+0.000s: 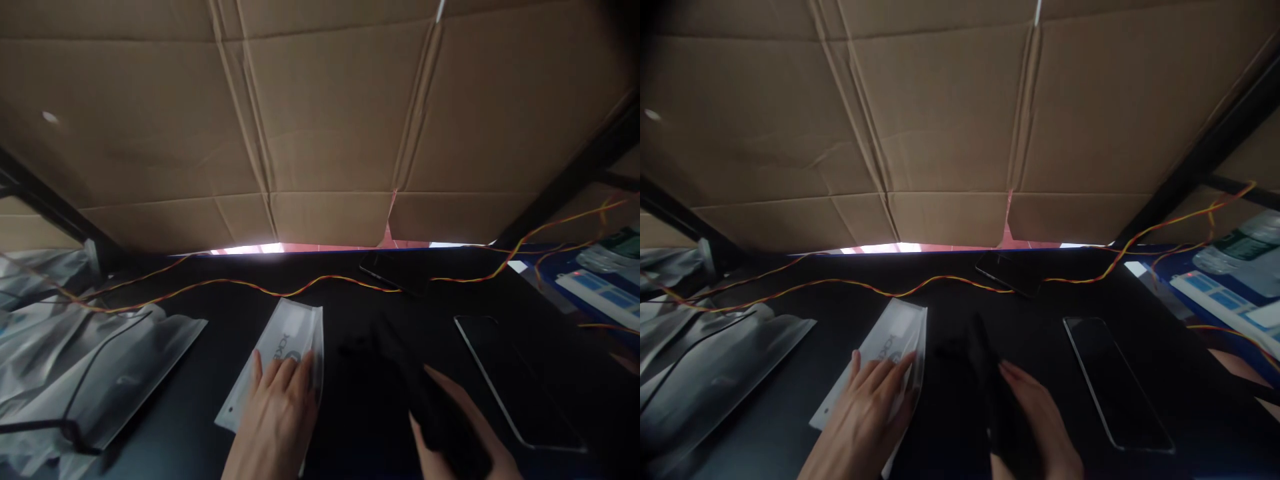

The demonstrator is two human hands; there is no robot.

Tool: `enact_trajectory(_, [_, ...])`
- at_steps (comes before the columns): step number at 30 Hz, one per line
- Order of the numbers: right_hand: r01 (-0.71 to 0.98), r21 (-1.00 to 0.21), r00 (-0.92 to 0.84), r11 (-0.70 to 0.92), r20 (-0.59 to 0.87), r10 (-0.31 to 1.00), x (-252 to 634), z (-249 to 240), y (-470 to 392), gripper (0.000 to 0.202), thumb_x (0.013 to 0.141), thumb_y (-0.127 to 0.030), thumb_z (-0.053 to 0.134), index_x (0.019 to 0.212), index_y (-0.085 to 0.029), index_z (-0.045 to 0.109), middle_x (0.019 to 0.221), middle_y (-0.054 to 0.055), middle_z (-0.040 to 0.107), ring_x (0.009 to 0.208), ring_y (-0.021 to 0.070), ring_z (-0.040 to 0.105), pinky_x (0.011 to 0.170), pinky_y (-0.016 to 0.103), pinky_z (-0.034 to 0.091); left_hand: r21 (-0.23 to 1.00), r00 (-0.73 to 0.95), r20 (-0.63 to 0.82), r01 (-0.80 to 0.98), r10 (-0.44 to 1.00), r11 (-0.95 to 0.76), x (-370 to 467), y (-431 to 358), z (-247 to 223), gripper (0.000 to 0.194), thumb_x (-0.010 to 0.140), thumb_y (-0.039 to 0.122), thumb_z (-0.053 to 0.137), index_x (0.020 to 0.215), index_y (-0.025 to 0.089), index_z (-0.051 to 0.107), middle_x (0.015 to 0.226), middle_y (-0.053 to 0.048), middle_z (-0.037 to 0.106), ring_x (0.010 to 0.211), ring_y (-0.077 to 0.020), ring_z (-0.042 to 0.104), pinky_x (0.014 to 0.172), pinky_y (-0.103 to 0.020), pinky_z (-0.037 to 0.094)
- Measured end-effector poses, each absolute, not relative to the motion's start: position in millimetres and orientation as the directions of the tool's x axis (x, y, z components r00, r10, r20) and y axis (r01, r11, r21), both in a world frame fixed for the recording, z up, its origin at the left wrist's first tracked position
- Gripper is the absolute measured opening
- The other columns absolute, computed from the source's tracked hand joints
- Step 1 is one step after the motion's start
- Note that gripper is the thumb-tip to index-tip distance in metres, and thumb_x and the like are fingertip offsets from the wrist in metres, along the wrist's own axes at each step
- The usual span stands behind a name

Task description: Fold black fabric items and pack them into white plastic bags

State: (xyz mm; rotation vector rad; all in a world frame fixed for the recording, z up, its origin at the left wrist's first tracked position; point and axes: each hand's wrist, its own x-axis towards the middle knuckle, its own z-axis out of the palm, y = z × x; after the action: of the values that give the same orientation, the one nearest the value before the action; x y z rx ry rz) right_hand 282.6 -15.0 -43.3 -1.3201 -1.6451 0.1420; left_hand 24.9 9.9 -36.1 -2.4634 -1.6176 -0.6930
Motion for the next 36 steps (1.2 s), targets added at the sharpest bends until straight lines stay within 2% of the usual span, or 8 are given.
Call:
enact_trajectory(5, [0.715,-0.425,-0.311,0.555,0.517,0.797,244,-53,-6,0.069,0.088,-0.015,0.068,0.154,-0.033,0.065,0.132,0.006,0.078,0.123,0.0347,0.073,0.105,0.045,0.061,0.275,0.323,0.483,0.826,0.814,-0.491,35,10,-34,0.068,0.087,-0.002,0.044,0.149,0.021,0.059,0.104,-0.008,0.078,0.094,-0.0286,0.081,0.111,-0.067,0.059])
enact_trajectory(9, [0.776,-0.382,-0.299,0.502,0.478,0.826,227,-61,1,0.067,0.073,-0.006,0.068,0.135,-0.031,0.077,0.114,0.005,0.080,0.103,0.0300,0.073,0.087,0.041,0.062,0.412,0.162,0.501,0.819,0.850,-0.399,28,10,-32,0.051,0.100,0.012,0.054,0.149,0.023,0.060,0.110,-0.008,0.079,0.096,-0.0244,0.082,0.093,-0.040,0.070])
enact_trajectory(13, [0.803,-0.261,-0.323,0.536,0.566,0.759,224,-52,9,0.036,0.093,-0.013,0.064,0.121,-0.028,0.080,0.102,0.006,0.080,0.094,0.0283,0.071,0.081,0.042,0.060,0.487,0.064,0.515,0.799,0.855,-0.353,26,8,-29,0.044,0.103,0.023,0.062,0.147,0.030,0.064,0.114,-0.004,0.079,0.106,-0.0239,0.081,0.095,-0.036,0.068])
enact_trajectory(20, [0.534,-0.003,-0.743,0.846,0.475,0.471,227,-26,24,0.031,0.112,-0.018,0.050,0.115,-0.019,0.081,0.116,0.002,0.084,0.130,0.0244,0.067,0.115,0.036,0.050,0.609,0.138,0.454,0.673,0.880,-0.419,26,11,-26,0.046,0.102,0.017,0.060,0.146,0.031,0.064,0.104,-0.002,0.078,0.095,-0.0201,0.079,0.089,-0.035,0.068])
enact_trajectory(26, [0.775,-0.075,-0.540,0.628,0.438,0.719,208,-33,26,0.034,0.101,-0.017,0.061,0.131,-0.015,0.078,0.127,0.008,0.083,0.127,0.0331,0.073,0.098,0.044,0.062,0.690,0.202,0.395,0.578,0.896,-0.435,25,8,-11,0.044,0.102,0.015,0.062,0.141,0.034,0.068,0.104,-0.001,0.080,0.097,-0.0199,0.080,0.086,-0.031,0.068])
enact_trajectory(30, [0.693,-0.125,-0.615,0.710,0.410,0.673,211,-24,26,0.028,0.102,-0.017,0.065,0.124,-0.016,0.081,0.121,0.008,0.085,0.132,0.0331,0.072,0.108,0.045,0.060,0.658,0.165,0.467,0.591,0.869,-0.466,28,7,-18,0.046,0.098,0.012,0.060,0.137,0.032,0.069,0.122,-0.005,0.082,0.112,-0.0244,0.081,0.100,-0.039,0.068])
enact_trajectory(33, [0.517,-0.323,-0.720,0.793,0.337,0.606,235,-10,28,0.034,0.104,-0.030,0.069,0.136,-0.021,0.076,0.138,0.002,0.080,0.146,0.0260,0.063,0.122,0.039,0.051,0.642,0.165,0.469,0.610,0.868,-0.463,25,8,-27,0.045,0.100,0.013,0.060,0.140,0.033,0.068,0.129,-0.005,0.081,0.121,-0.0261,0.079,0.109,-0.043,0.064])
enact_trajectory(36, [0.627,-0.493,-0.453,0.603,0.399,0.797,259,-14,33,0.040,0.108,-0.036,0.063,0.147,-0.029,0.068,0.148,0.004,0.074,0.142,0.0263,0.064,0.115,0.044,0.058,0.647,0.174,0.454,0.610,0.874,-0.458,25,9,-30,0.040,0.103,0.016,0.058,0.138,0.033,0.068,0.125,-0.005,0.080,0.115,-0.0239,0.080,0.111,-0.044,0.063])
